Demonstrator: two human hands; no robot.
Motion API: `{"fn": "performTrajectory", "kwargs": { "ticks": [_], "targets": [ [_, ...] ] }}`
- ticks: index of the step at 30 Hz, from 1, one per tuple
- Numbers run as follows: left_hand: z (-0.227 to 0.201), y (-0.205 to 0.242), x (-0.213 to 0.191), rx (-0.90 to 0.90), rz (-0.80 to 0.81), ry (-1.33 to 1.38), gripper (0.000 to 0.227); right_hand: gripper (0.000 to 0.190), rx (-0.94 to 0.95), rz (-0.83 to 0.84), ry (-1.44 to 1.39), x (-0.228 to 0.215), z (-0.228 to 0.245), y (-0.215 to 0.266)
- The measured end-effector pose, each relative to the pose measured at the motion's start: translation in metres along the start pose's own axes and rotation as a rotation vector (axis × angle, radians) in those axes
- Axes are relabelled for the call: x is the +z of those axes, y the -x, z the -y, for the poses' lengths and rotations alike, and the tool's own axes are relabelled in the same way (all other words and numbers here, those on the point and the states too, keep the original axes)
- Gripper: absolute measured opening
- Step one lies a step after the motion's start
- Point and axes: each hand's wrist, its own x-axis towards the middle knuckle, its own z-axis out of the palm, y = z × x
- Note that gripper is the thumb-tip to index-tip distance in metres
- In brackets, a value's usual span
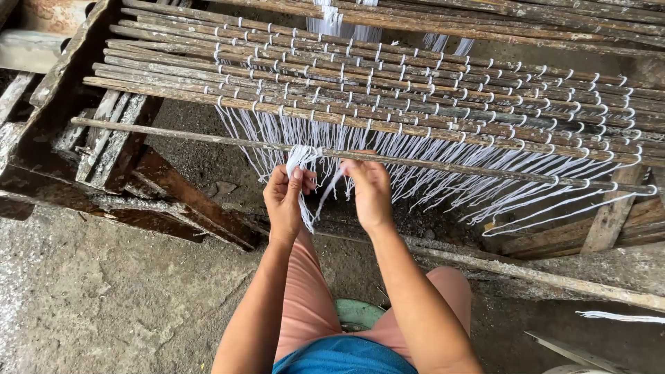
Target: The person is manually looping white cotton wicks around a series of horizontal wooden rods on a large frame to prepare them for candle making.
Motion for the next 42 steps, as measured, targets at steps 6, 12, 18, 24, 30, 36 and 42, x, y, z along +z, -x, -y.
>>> {"fn": "performTrajectory", "kwargs": {
  "ticks": [6, 12, 18, 24, 30, 36, 42],
  "targets": [
    [0.009, 0.005, -0.004, 0.002, 0.063, -0.075, 0.011, 0.023, 0.249, 0.188, -0.302, -0.002, 0.007, -0.005],
    [0.014, 0.007, -0.005, 0.017, 0.111, -0.117, 0.012, 0.015, 0.064, 0.121, 0.175, 0.028, -0.012, -0.012],
    [0.005, 0.005, -0.003, 0.038, 0.070, -0.125, 0.009, 0.005, 0.193, 0.166, -0.124, 0.035, 0.045, -0.003],
    [0.026, 0.005, -0.022, 0.033, 0.042, -0.273, 0.005, 0.014, 0.489, 0.055, -0.304, -0.013, 0.064, 0.005],
    [0.013, 0.003, -0.015, 0.058, 0.069, -0.320, 0.008, 0.027, 0.511, -0.087, -0.332, -0.117, 0.083, 0.011],
    [0.015, 0.003, -0.013, 0.087, 0.080, -0.317, 0.010, 0.024, 0.430, -0.158, -0.273, -0.181, 0.100, 0.011],
    [0.016, 0.003, -0.010, 0.084, 0.085, -0.302, 0.010, 0.038, 0.400, -0.110, -0.314, -0.195, 0.099, 0.008]
  ]
}}
